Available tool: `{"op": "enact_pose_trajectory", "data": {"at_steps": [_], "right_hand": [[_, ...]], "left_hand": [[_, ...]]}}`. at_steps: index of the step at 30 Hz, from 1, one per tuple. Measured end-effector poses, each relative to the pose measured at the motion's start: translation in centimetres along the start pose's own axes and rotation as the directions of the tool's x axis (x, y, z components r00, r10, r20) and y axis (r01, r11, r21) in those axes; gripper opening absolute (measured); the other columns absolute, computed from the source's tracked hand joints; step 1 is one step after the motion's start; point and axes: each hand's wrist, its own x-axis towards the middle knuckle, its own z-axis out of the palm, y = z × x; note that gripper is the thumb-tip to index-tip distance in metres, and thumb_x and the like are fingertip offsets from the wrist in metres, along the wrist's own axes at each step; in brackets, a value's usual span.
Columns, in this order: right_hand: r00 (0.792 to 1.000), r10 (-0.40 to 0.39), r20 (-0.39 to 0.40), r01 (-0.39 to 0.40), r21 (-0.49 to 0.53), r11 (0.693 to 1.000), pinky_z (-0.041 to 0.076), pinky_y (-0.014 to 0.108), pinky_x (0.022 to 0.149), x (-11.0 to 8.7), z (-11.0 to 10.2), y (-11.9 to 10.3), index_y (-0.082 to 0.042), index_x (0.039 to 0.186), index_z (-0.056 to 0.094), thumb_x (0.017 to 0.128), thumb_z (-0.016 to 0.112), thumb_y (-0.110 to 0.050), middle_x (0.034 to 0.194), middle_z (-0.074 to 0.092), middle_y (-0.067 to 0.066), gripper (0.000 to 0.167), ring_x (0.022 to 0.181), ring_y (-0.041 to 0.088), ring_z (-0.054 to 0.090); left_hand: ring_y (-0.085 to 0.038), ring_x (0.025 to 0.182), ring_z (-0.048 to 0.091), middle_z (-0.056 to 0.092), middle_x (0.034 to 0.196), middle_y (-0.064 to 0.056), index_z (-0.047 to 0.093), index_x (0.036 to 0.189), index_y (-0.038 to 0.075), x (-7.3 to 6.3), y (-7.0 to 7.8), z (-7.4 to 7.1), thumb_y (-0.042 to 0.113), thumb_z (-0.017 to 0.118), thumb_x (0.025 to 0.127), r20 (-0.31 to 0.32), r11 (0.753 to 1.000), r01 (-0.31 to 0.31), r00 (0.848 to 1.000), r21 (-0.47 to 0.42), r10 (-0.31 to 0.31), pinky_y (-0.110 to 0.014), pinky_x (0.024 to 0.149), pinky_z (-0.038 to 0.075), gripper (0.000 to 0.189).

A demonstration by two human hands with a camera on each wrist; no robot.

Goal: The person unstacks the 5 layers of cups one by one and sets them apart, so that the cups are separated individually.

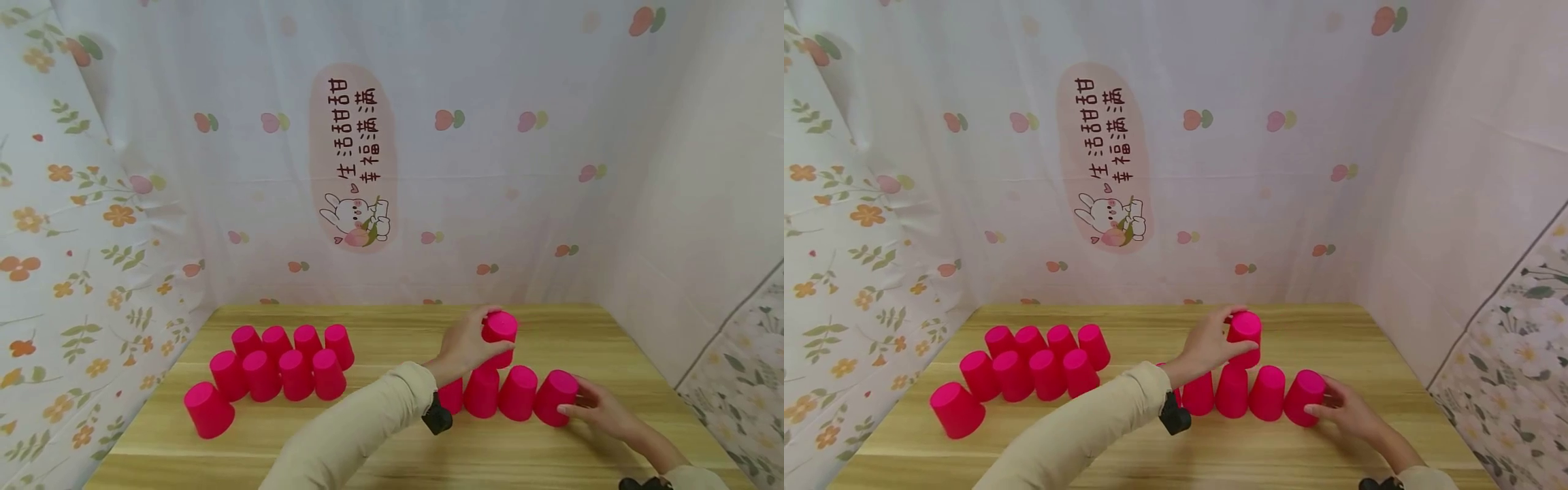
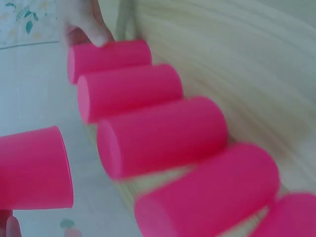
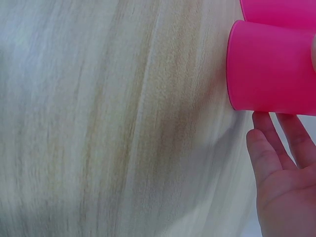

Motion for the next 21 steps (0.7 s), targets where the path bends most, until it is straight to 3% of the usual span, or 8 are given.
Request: {"op": "enact_pose_trajectory", "data": {"at_steps": [6, 15, 21], "right_hand": [[1.0, 0.004, -0.02, -0.005, -0.02, 1.0, 0.048, 0.019, 0.068, -0.2, 0.1, 0.0, 0.021, 0.116, 0.037, 0.08, 0.061, 0.0, 0.1, 0.048, -0.031, 0.048, 0.087, -0.007, 0.051], [0.999, 0.033, -0.01, -0.033, -0.02, 0.999, 0.047, 0.02, 0.068, -0.2, 0.3, -0.2, 0.02, 0.116, 0.037, 0.08, 0.062, -0.003, 0.099, 0.047, -0.032, 0.05, 0.086, -0.006, 0.053], [0.998, 0.065, -0.01, -0.066, -0.052, 0.996, 0.047, 0.02, 0.068, -0.1, 0.0, -0.2, 0.019, 0.117, 0.037, 0.081, 0.062, -0.007, 0.098, 0.046, -0.032, 0.051, 0.087, -0.002, 0.055]], "left_hand": [[-0.012, 0.089, 0.054, 0.055, 0.105, 0.003, 0.051, 0.121, 0.017, -1.0, -2.1, -3.7, 0.025, 0.073, 0.072, 0.007, 0.999, 0.014, 1.0, -0.048, -0.014, -0.016, 0.06, 0.045, 0.054], [-0.021, 0.095, 0.051, 0.053, 0.111, -0.003, 0.05, 0.123, 0.013, -3.7, -5.3, -10.4, 0.021, 0.074, 0.071, 0.047, 0.998, 0.061, 0.997, -0.032, -0.059, -0.022, 0.063, 0.049, 0.058], [-0.022, 0.095, 0.053, 0.054, 0.114, -0.003, 0.051, 0.123, 0.014, -5.7, -6.4, -14.5, 0.019, 0.075, 0.069, -0.023, 0.996, 0.093, 0.995, 0.015, -0.092, -0.032, 0.071, 0.049, 0.059]]}}
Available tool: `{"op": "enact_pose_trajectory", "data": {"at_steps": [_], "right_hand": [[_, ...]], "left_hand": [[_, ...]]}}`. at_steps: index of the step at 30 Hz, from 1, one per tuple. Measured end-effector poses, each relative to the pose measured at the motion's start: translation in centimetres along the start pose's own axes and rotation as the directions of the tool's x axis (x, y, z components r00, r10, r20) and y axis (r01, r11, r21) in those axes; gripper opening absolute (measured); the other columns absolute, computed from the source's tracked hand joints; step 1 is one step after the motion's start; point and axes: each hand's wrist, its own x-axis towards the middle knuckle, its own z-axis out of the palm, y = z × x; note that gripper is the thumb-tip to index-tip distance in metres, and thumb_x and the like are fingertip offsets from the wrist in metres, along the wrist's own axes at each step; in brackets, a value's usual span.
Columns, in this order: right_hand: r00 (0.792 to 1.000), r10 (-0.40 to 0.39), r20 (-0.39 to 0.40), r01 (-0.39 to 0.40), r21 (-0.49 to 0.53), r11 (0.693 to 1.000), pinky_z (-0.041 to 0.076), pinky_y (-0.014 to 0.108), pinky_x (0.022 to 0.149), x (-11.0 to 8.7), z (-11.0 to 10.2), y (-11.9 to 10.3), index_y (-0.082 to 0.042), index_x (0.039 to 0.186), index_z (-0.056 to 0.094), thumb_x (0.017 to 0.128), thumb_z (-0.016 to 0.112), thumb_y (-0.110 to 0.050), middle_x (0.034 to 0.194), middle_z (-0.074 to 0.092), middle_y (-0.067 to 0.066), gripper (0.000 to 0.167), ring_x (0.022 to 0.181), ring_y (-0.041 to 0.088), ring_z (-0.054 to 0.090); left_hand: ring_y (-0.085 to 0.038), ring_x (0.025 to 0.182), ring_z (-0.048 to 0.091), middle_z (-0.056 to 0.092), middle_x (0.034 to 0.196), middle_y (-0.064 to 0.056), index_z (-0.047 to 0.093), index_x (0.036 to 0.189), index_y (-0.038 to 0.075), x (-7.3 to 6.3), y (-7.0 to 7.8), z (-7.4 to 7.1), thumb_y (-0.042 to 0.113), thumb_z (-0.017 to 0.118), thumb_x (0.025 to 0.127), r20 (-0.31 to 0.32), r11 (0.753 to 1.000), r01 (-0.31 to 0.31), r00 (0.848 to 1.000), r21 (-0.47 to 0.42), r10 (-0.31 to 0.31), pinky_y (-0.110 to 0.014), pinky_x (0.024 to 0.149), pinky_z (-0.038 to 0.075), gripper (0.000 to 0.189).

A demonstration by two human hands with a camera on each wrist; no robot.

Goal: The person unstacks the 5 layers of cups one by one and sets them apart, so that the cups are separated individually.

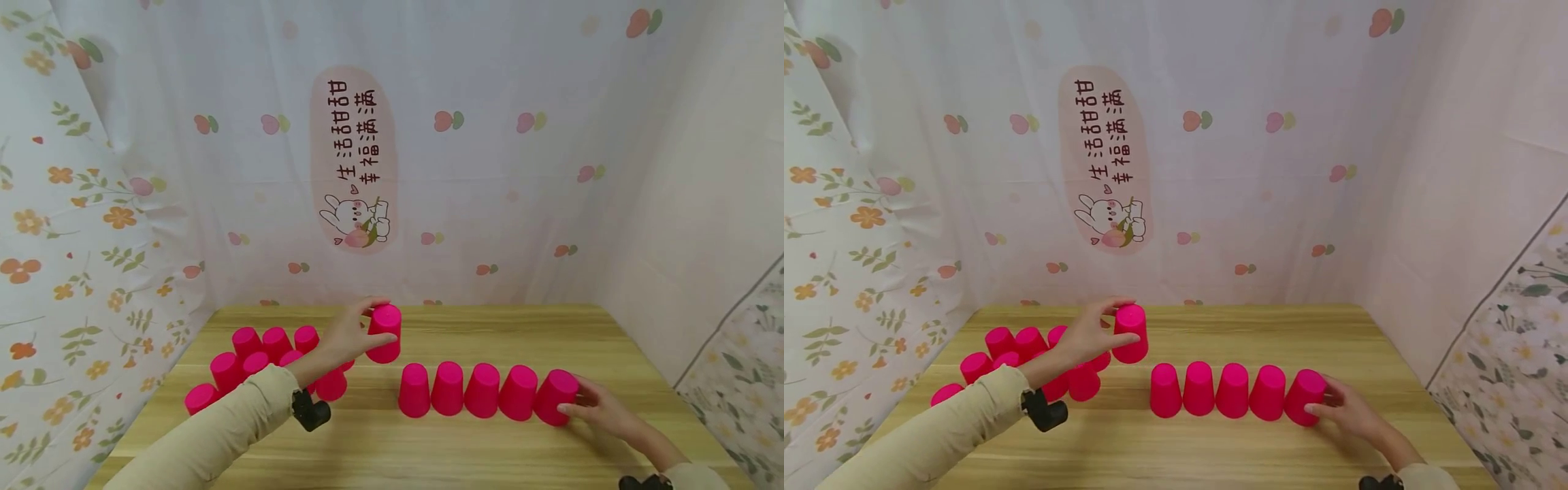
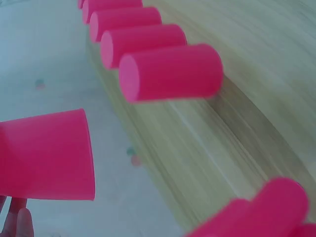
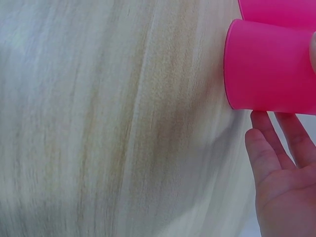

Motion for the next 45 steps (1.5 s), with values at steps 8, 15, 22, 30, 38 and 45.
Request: {"op": "enact_pose_trajectory", "data": {"at_steps": [8, 15, 22, 30, 38, 45], "right_hand": [[1.0, -0.021, 0.0, 0.021, 0.024, 0.999, 0.047, 0.019, 0.068, -0.2, 0.2, 0.3, 0.016, 0.119, 0.039, 0.08, 0.062, -0.005, 0.099, 0.047, -0.032, 0.049, 0.086, -0.006, 0.053], [1.0, -0.011, -0.002, 0.011, 0.001, 1.0, 0.048, 0.02, 0.068, 0.0, 0.2, 0.0, 0.018, 0.118, 0.038, 0.08, 0.062, -0.003, 0.099, 0.046, -0.032, 0.049, 0.086, -0.007, 0.052], [1.0, -0.001, 0.005, 0.001, 0.017, 1.0, 0.048, 0.02, 0.067, -0.2, 0.3, 0.1, 0.02, 0.117, 0.035, 0.081, 0.061, -0.004, 0.098, 0.046, -0.033, 0.051, 0.086, -0.01, 0.05], [1.0, -0.005, -0.006, 0.005, -0.007, 1.0, 0.048, 0.02, 0.067, 0.0, 0.2, 0.3, 0.02, 0.117, 0.036, 0.081, 0.061, -0.004, 0.097, 0.046, -0.032, 0.049, 0.085, -0.005, 0.054], [0.999, -0.028, -0.037, 0.028, -0.006, 1.0, 0.048, 0.02, 0.066, 0.0, 0.2, 0.6, 0.02, 0.116, 0.037, 0.079, 0.063, -0.002, 0.097, 0.049, -0.03, 0.05, 0.085, -0.007, 0.052], [0.999, 0.035, -0.009, -0.035, -0.033, 0.999, 0.048, 0.02, 0.067, 0.0, 0.1, 0.4, 0.019, 0.118, 0.037, 0.08, 0.064, -0.009, 0.099, 0.05, -0.023, 0.054, 0.086, 0.0, 0.056]], "left_hand": [[-0.023, 0.098, 0.052, 0.055, 0.112, -0.005, 0.051, 0.123, 0.014, -2.9, -3.6, -4.4, 0.021, 0.076, 0.068, -0.166, 0.998, 0.056, 0.985, 0.002, -0.055, -0.034, 0.074, 0.049, 0.06], [-0.022, 0.093, 0.051, 0.055, 0.11, -0.011, 0.05, 0.123, 0.008, -6.1, -6.6, -7.5, 0.018, 0.074, 0.071, -0.314, 0.999, 0.031, 0.949, 0.017, -0.024, -0.031, 0.07, 0.047, 0.058], [-0.006, 0.087, 0.052, 0.053, 0.112, -0.014, 0.046, 0.126, 0.006, -9.5, -8.2, -9.1, 0.013, 0.071, 0.075, -0.366, 0.993, 0.114, 0.924, -0.022, -0.114, -0.016, 0.067, 0.047, 0.057], [0.011, 0.083, 0.044, 0.047, 0.115, -0.005, 0.043, 0.127, 0.0, -12.7, -9.7, -10.4, 0.012, 0.068, 0.077, -0.432, 0.967, 0.238, 0.866, -0.086, -0.251, -0.009, 0.066, 0.044, 0.057], [-0.005, 0.091, 0.054, 0.045, 0.122, -0.027, 0.04, 0.129, -0.001, -14.1, -11.1, -9.8, 0.012, 0.069, 0.076, -0.387, 0.94, 0.334, 0.86, -0.067, -0.333, -0.016, 0.068, 0.047, 0.062], [-0.043, 0.1, 0.047, 0.048, 0.114, -0.031, 0.046, 0.123, -0.003, -14.9, -12.4, -8.4, 0.004, 0.071, 0.071, -0.45, 0.929, 0.335, 0.862, 0.161, -0.233, -0.053, 0.079, 0.042, 0.058]]}}
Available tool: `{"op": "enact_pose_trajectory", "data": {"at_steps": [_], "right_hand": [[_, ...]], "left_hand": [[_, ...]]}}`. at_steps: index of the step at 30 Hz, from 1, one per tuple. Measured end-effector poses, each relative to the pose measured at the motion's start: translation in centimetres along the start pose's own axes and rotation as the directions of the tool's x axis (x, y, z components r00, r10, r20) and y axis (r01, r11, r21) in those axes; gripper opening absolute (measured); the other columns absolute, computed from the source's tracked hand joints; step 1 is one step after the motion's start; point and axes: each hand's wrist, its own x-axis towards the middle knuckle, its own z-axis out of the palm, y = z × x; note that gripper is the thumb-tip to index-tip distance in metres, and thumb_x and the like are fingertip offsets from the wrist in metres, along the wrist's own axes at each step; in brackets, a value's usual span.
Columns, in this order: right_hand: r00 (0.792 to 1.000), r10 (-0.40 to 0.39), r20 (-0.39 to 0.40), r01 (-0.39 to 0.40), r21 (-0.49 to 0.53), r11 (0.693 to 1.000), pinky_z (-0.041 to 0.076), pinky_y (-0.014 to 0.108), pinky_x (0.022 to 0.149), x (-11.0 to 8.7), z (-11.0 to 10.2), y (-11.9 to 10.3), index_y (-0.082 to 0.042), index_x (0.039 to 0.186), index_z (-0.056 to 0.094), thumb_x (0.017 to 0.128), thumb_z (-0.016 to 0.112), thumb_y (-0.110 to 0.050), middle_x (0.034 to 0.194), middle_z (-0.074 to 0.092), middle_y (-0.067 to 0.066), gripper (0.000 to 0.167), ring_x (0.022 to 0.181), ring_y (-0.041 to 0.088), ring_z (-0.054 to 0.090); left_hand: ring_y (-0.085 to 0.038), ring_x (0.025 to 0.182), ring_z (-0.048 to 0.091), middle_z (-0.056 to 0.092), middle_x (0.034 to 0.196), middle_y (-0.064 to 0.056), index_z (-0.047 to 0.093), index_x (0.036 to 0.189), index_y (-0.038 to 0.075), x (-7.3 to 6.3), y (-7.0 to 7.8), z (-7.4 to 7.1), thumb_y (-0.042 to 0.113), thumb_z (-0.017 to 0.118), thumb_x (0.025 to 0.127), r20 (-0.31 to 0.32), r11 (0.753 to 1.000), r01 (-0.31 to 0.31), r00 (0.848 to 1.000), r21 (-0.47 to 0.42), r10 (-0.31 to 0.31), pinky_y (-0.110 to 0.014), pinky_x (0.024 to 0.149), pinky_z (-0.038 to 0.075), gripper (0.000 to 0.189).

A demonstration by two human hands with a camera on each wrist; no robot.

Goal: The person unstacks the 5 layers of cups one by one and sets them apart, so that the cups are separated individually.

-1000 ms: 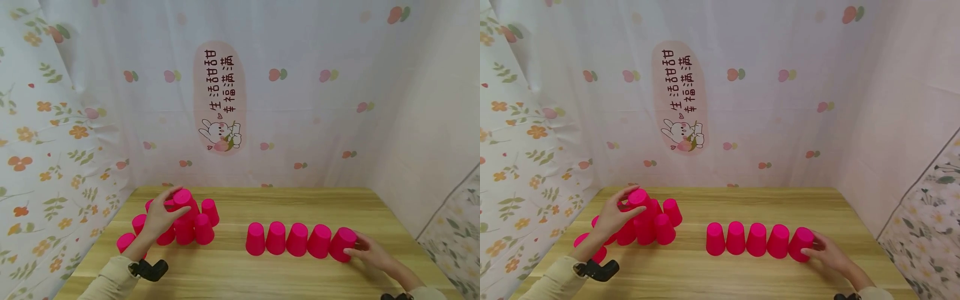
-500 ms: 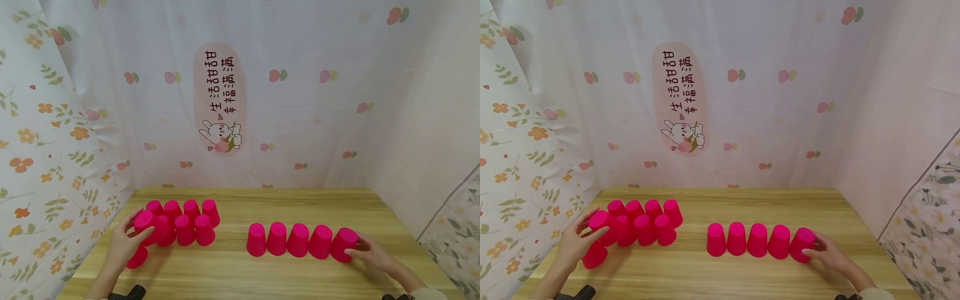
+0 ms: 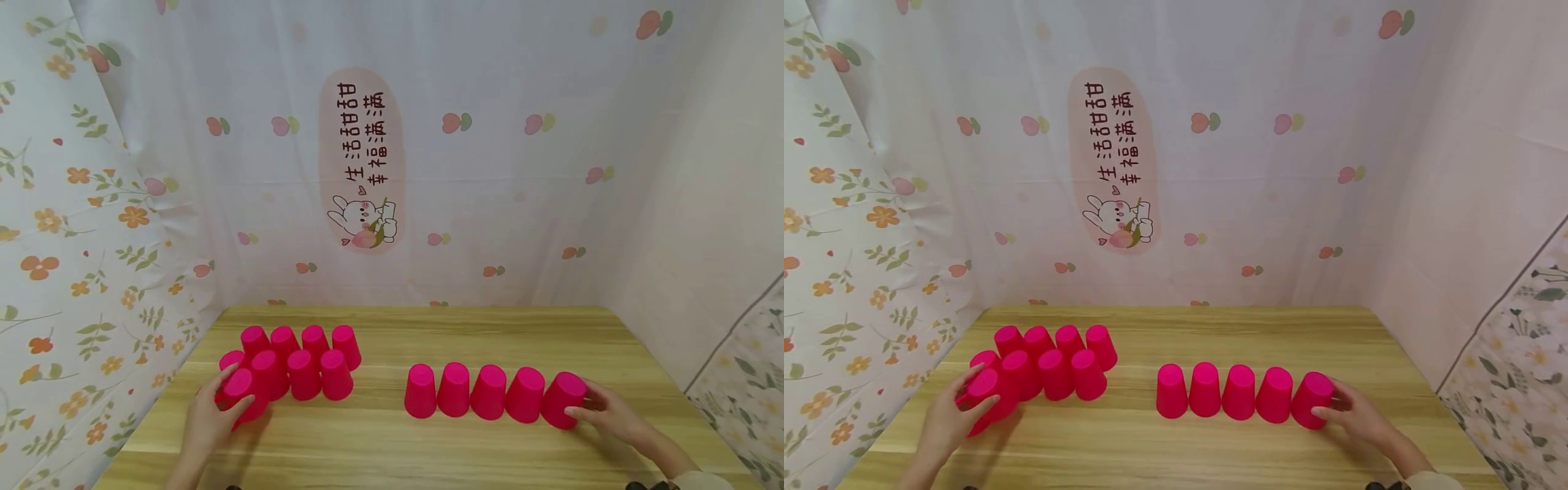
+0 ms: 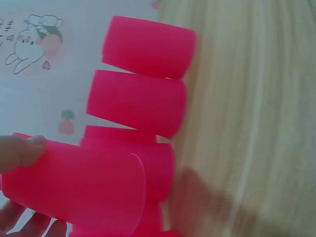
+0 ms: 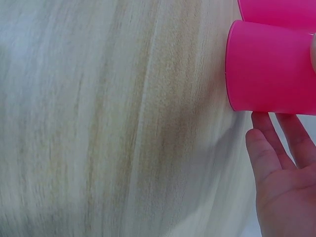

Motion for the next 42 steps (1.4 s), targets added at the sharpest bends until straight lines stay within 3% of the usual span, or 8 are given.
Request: {"op": "enact_pose_trajectory", "data": {"at_steps": [8, 14, 20, 26, 29, 31, 36, 42], "right_hand": [[1.0, -0.013, -0.018, 0.014, 0.006, 1.0, 0.049, 0.021, 0.066, -0.1, 0.1, -0.1, 0.019, 0.118, 0.038, 0.08, 0.063, -0.006, 0.102, 0.057, -0.009, 0.052, 0.085, 0.0, 0.056], [1.0, 0.01, -0.019, -0.01, -0.027, 1.0, 0.048, 0.02, 0.067, 0.0, 0.0, -0.2, 0.018, 0.119, 0.039, 0.08, 0.064, -0.011, 0.101, 0.056, -0.009, 0.055, 0.084, 0.002, 0.057], [1.0, 0.022, -0.016, -0.022, -0.039, 0.999, 0.047, 0.021, 0.067, 0.1, 0.0, -0.2, 0.017, 0.119, 0.039, 0.08, 0.064, -0.01, 0.102, 0.058, 0.01, 0.054, 0.083, 0.001, 0.056], [1.0, 0.005, -0.009, -0.005, -0.011, 1.0, 0.047, 0.02, 0.067, 0.1, 0.0, -0.1, 0.018, 0.119, 0.038, 0.081, 0.063, -0.009, 0.098, 0.052, -0.021, 0.052, 0.084, 0.003, 0.057], [1.0, 0.001, -0.007, -0.002, -0.007, 1.0, 0.047, 0.02, 0.067, 0.1, 0.0, 0.0, 0.018, 0.119, 0.038, 0.081, 0.063, -0.008, 0.097, 0.049, -0.027, 0.052, 0.084, 0.003, 0.057], [1.0, 0.02, -0.006, -0.02, -0.016, 1.0, 0.047, 0.02, 0.067, 0.1, 0.0, -0.1, 0.017, 0.119, 0.038, 0.081, 0.063, -0.009, 0.099, 0.053, -0.02, 0.052, 0.084, 0.003, 0.057], [0.999, 0.052, 0.004, -0.052, -0.025, 0.998, 0.047, 0.021, 0.068, 0.1, 0.0, -0.5, 0.016, 0.121, 0.038, 0.081, 0.063, -0.01, 0.106, 0.056, 0.019, 0.053, 0.087, 0.016, 0.059], [0.996, 0.084, 0.009, -0.084, -0.023, 0.996, 0.048, 0.021, 0.068, 0.1, -0.1, -0.7, 0.015, 0.122, 0.037, 0.08, 0.063, -0.012, 0.108, 0.053, 0.026, 0.056, 0.089, 0.021, 0.059]], "left_hand": [[-0.046, 0.106, 0.042, 0.043, 0.117, -0.034, 0.04, 0.125, -0.007, -0.1, -0.7, 1.3, 0.005, 0.067, 0.074, 0.116, 0.996, 0.034, 0.992, 0.079, -0.043, -0.055, 0.084, 0.038, 0.058], [-0.047, 0.105, 0.042, 0.043, 0.116, -0.035, 0.039, 0.124, -0.01, -0.4, -1.4, 1.9, 0.003, 0.065, 0.075, 0.131, 0.994, 0.055, 0.989, 0.096, -0.067, -0.054, 0.085, 0.038, 0.057], [-0.047, 0.104, 0.043, 0.042, 0.117, -0.034, 0.037, 0.125, -0.011, -0.5, -1.7, 2.1, 0.005, 0.064, 0.076, 0.132, 0.994, 0.074, 0.988, 0.076, -0.084, -0.053, 0.084, 0.039, 0.058], [-0.047, 0.107, 0.041, 0.041, 0.119, -0.034, 0.035, 0.126, -0.011, -0.4, -1.8, 2.1, 0.007, 0.064, 0.077, 0.147, 0.995, 0.05, 0.987, 0.086, -0.062, -0.054, 0.086, 0.037, 0.06], [-0.045, 0.108, 0.039, 0.039, 0.12, -0.033, 0.034, 0.127, -0.009, -0.4, -1.5, 1.9, 0.007, 0.065, 0.076, 0.143, 0.996, 0.027, 0.989, 0.082, -0.038, -0.055, 0.085, 0.038, 0.062], [-0.044, 0.108, 0.038, 0.039, 0.12, -0.031, 0.034, 0.127, -0.008, -0.1, -1.0, 1.7, 0.007, 0.066, 0.076, 0.128, 0.997, 0.002, 0.992, 0.071, -0.012, -0.056, 0.083, 0.038, 0.063], [-0.042, 0.111, 0.036, 0.038, 0.123, -0.027, 0.036, 0.127, -0.005, 0.9, 0.9, 1.0, 0.009, 0.068, 0.076, 0.075, 0.997, -0.071, 0.995, 0.02, 0.069, -0.059, 0.083, 0.036, 0.061], [-0.039, 0.112, 0.037, 0.041, 0.124, -0.022, 0.039, 0.127, -0.001, 2.3, 3.8, 1.9, 0.01, 0.069, 0.076, 0.044, 0.982, -0.166, 0.984, -0.087, 0.17, -0.058, 0.084, 0.037, 0.06]]}}
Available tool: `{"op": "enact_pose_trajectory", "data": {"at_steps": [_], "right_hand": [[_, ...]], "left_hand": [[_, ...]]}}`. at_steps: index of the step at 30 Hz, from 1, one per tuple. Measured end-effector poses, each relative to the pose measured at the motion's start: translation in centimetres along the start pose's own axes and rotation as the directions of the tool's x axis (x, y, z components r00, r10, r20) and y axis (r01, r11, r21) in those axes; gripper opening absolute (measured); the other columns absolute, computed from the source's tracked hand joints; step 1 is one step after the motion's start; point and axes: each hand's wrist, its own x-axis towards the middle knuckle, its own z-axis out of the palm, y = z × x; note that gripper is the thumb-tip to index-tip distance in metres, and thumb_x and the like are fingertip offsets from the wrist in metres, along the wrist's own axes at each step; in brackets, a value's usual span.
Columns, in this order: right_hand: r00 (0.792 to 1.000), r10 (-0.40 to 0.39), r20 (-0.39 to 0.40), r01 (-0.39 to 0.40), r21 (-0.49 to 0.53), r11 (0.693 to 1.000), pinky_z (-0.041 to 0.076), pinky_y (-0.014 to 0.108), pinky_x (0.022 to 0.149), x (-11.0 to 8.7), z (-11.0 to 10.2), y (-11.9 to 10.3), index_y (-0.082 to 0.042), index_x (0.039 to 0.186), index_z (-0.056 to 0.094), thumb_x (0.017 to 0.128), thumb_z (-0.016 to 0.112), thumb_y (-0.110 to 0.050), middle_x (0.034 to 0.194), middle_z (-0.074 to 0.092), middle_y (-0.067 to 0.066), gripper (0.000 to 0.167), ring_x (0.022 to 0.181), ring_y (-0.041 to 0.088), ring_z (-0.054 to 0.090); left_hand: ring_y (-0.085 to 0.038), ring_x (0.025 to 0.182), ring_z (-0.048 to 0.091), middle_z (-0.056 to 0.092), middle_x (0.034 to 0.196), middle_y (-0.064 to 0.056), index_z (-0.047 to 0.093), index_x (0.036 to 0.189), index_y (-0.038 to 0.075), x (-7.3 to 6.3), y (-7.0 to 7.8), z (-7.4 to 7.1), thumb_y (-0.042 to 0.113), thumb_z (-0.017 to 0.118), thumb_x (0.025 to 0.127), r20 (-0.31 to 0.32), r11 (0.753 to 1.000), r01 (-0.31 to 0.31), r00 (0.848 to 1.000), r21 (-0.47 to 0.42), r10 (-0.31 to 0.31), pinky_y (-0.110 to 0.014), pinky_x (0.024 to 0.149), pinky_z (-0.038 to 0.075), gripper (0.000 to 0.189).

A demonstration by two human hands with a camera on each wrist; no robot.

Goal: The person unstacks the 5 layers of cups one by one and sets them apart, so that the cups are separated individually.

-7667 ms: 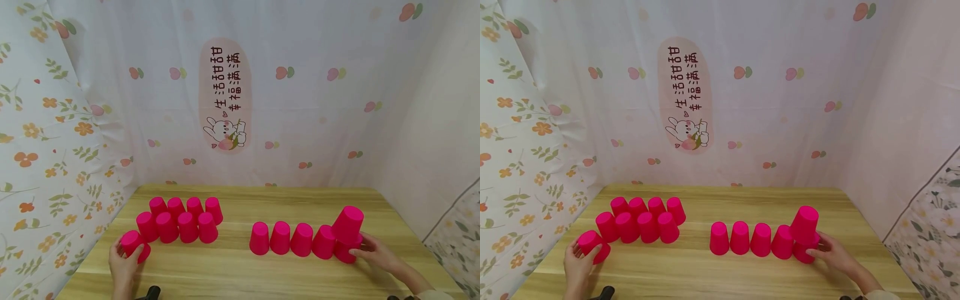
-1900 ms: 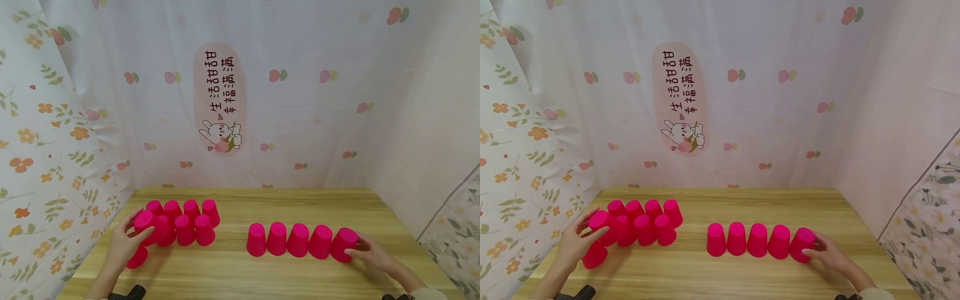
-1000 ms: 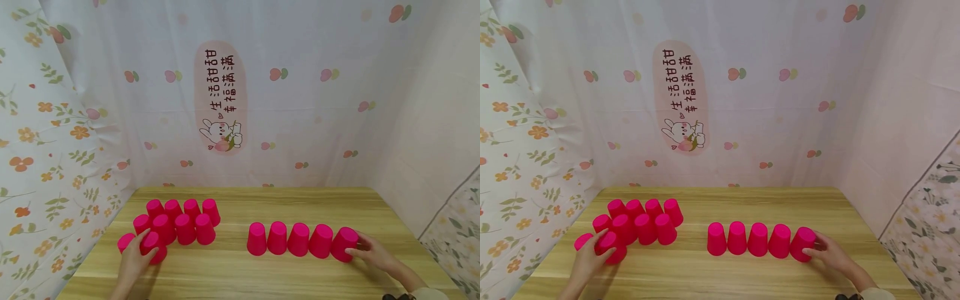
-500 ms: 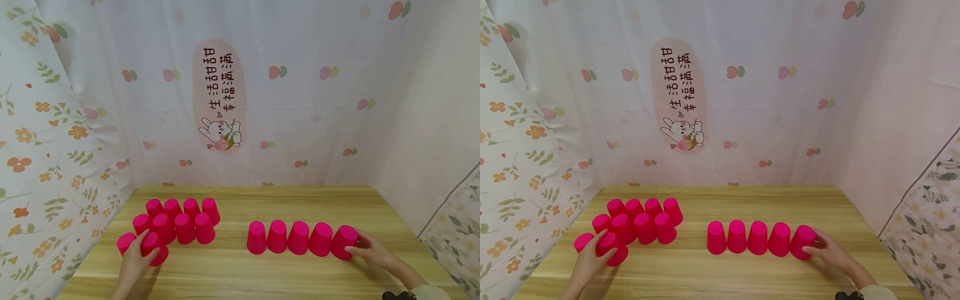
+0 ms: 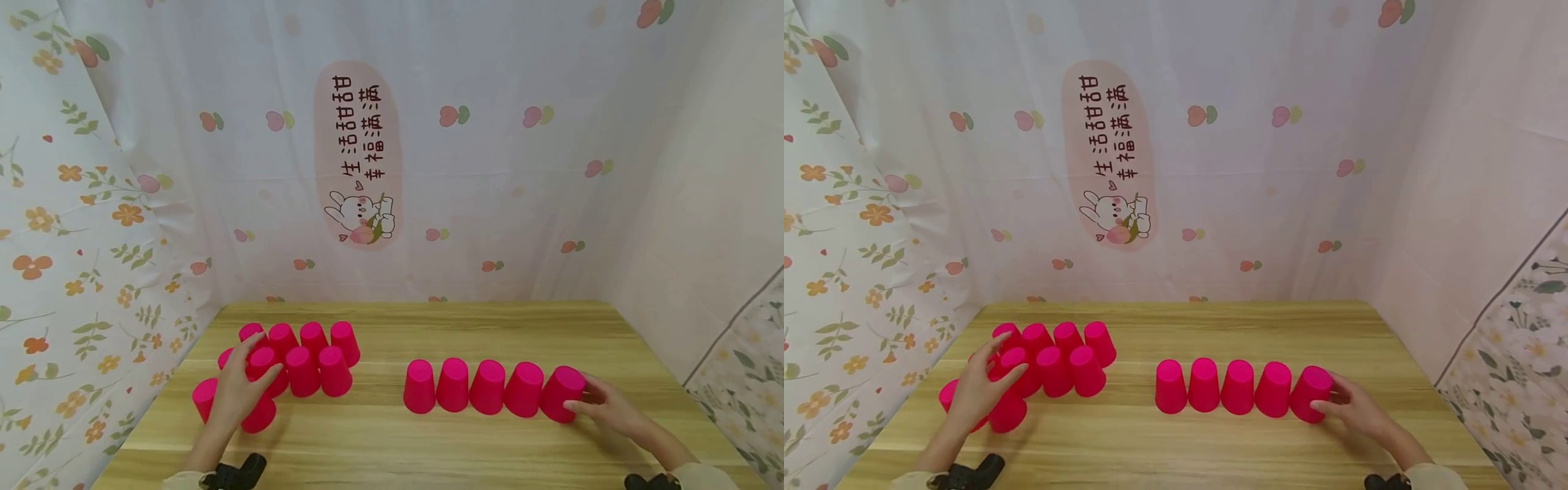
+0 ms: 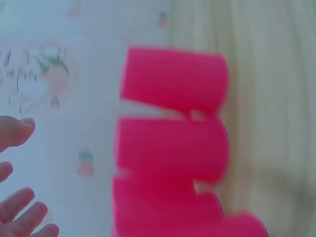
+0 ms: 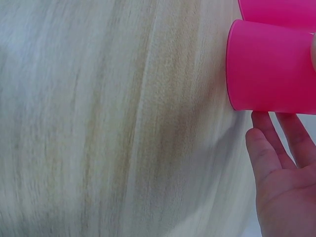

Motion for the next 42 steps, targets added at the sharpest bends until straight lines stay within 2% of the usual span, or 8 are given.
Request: {"op": "enact_pose_trajectory", "data": {"at_steps": [5, 11, 15, 21, 26, 33, 38, 42], "right_hand": [[1.0, 0.004, 0.007, -0.004, 0.018, 1.0, 0.048, 0.021, 0.068, 0.0, 0.0, 0.0, 0.016, 0.123, 0.036, 0.08, 0.064, -0.012, 0.11, 0.051, 0.03, 0.058, 0.093, 0.04, 0.055], [1.0, 0.013, 0.005, -0.013, 0.024, 1.0, 0.048, 0.021, 0.068, 0.0, 0.1, 0.1, 0.015, 0.123, 0.036, 0.08, 0.064, -0.012, 0.111, 0.051, 0.03, 0.058, 0.094, 0.042, 0.054], [1.0, 0.018, 0.007, -0.019, 0.026, 0.999, 0.048, 0.022, 0.068, 0.1, 0.1, 0.3, 0.015, 0.124, 0.036, 0.08, 0.064, -0.012, 0.11, 0.051, 0.03, 0.058, 0.094, 0.042, 0.054], [1.0, 0.003, 0.011, -0.003, 0.016, 1.0, 0.048, 0.022, 0.068, 0.1, 0.1, 0.2, 0.016, 0.123, 0.036, 0.08, 0.063, -0.012, 0.109, 0.051, 0.03, 0.057, 0.091, 0.037, 0.056], [1.0, 0.001, 0.011, -0.001, 0.01, 1.0, 0.048, 0.021, 0.068, 0.1, 0.1, 0.0, 0.016, 0.123, 0.036, 0.081, 0.063, -0.013, 0.109, 0.052, 0.029, 0.058, 0.09, 0.031, 0.058], [0.999, -0.029, -0.02, 0.029, -0.014, 0.999, 0.048, 0.021, 0.068, 0.0, 0.1, 0.3, 0.017, 0.119, 0.039, 0.08, 0.064, -0.012, 0.103, 0.057, 0.022, 0.055, 0.084, 0.001, 0.056], [0.999, -0.047, -0.029, 0.047, -0.003, 0.999, 0.048, 0.02, 0.067, 0.0, 0.2, 0.3, 0.016, 0.119, 0.04, 0.08, 0.064, -0.008, 0.103, 0.057, 0.021, 0.052, 0.083, 0.001, 0.057], [0.997, -0.056, -0.044, 0.056, -0.003, 0.998, 0.048, 0.02, 0.067, -0.1, 0.3, 0.3, 0.017, 0.117, 0.04, 0.079, 0.064, -0.009, 0.099, 0.06, 0.001, 0.052, 0.083, 0.001, 0.057]], "left_hand": [[-0.034, 0.11, 0.042, 0.045, 0.122, -0.019, 0.044, 0.124, 0.001, 1.0, 2.3, 3.2, 0.009, 0.07, 0.074, 0.014, 0.991, -0.056, 0.998, -0.12, 0.058, -0.053, 0.084, 0.04, 0.057], [-0.033, 0.107, 0.046, 0.05, 0.118, -0.016, 0.05, 0.12, 0.001, 1.2, 5.3, 8.4, 0.007, 0.071, 0.072, 0.055, 0.947, -0.133, 0.986, -0.293, 0.155, -0.051, 0.085, 0.041, 0.053], [-0.033, 0.106, 0.047, 0.052, 0.116, -0.015, 0.05, 0.119, -0.001, 1.0, 6.5, 11.8, 0.008, 0.071, 0.073, 0.111, 0.924, -0.171, 0.969, -0.343, 0.22, -0.05, 0.085, 0.041, 0.051], [-0.031, 0.109, 0.045, 0.049, 0.118, -0.011, 0.048, 0.122, 0.004, 0.7, 7.4, 15.7, 0.013, 0.07, 0.076, 0.261, 0.914, -0.146, 0.931, -0.38, 0.257, -0.049, 0.087, 0.039, 0.052], [-0.031, 0.109, 0.044, 0.048, 0.12, -0.012, 0.045, 0.124, 0.004, 0.3, 7.9, 17.7, 0.014, 0.069, 0.076, 0.331, 0.918, -0.145, 0.903, -0.368, 0.275, -0.048, 0.087, 0.04, 0.055], [-0.024, 0.104, 0.049, 0.051, 0.116, -0.01, 0.045, 0.126, 0.005, 0.0, 7.8, 19.0, 0.013, 0.069, 0.076, 0.343, 0.927, -0.081, 0.914, -0.367, 0.216, -0.039, 0.085, 0.043, 0.056], [-0.024, 0.102, 0.051, 0.05, 0.116, -0.013, 0.045, 0.126, 0.005, -0.2, 7.5, 19.4, 0.012, 0.07, 0.076, 0.356, 0.91, -0.013, 0.918, -0.414, 0.175, -0.035, 0.082, 0.046, 0.056], [-0.028, 0.104, 0.049, 0.05, 0.117, -0.014, 0.044, 0.125, 0.003, -0.5, 7.8, 19.2, 0.008, 0.069, 0.076, 0.361, 0.892, 0.039, 0.922, -0.45, 0.141, -0.04, 0.083, 0.044, 0.055]]}}
